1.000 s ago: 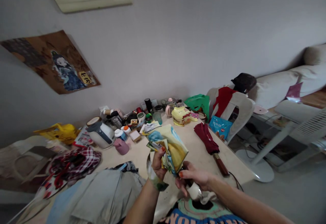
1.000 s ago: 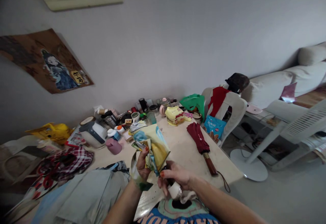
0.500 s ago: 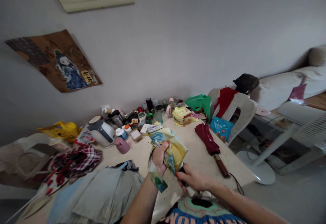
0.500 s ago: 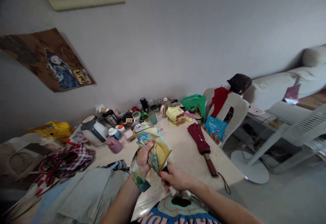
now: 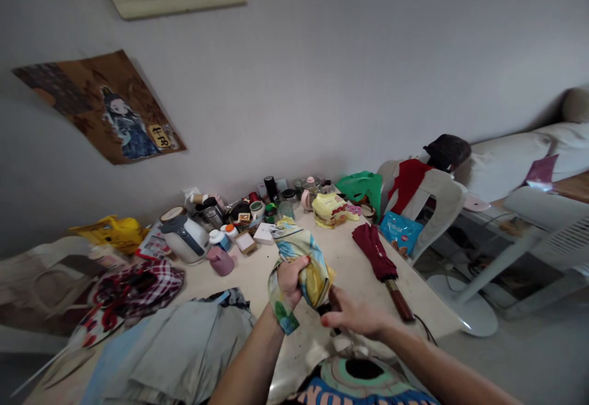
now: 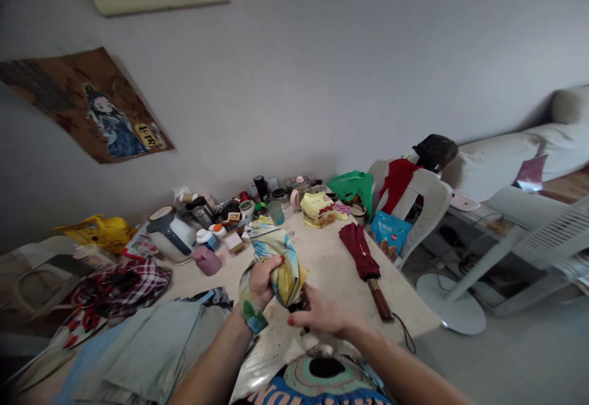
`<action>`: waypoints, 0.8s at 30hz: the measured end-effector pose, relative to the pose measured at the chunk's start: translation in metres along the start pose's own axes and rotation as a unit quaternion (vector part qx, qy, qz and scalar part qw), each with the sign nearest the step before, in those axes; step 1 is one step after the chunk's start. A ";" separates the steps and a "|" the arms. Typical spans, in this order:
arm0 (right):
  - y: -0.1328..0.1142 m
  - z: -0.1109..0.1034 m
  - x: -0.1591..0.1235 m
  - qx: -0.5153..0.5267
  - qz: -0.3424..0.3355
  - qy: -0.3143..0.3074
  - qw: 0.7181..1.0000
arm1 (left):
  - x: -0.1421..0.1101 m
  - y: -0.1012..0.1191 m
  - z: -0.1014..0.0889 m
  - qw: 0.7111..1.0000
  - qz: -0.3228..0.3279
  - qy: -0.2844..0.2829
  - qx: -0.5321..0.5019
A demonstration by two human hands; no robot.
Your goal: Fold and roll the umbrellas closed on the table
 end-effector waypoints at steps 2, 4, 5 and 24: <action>-0.015 -0.021 0.002 0.059 0.026 0.031 0.997 | -0.003 0.009 0.006 0.999 0.031 -0.023 0.011; -0.030 -0.038 0.005 0.078 0.031 0.075 0.994 | -0.006 0.016 0.013 0.997 0.063 -0.042 0.032; -0.036 -0.044 0.006 0.060 0.021 0.096 0.993 | -0.007 0.017 0.016 0.995 0.072 -0.050 0.043; -0.067 -0.073 0.010 -0.001 -0.108 0.202 0.973 | -0.024 -0.006 0.051 0.982 -0.018 -0.187 0.008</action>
Point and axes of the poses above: each hand's wrist, its own x-axis towards the middle knuckle, its own z-axis out of the palm, y = z × x, the point moved 10 cm from there along x, towards the middle knuckle, and after that the axes turned 7 degrees about y, right-handed, at the moved point
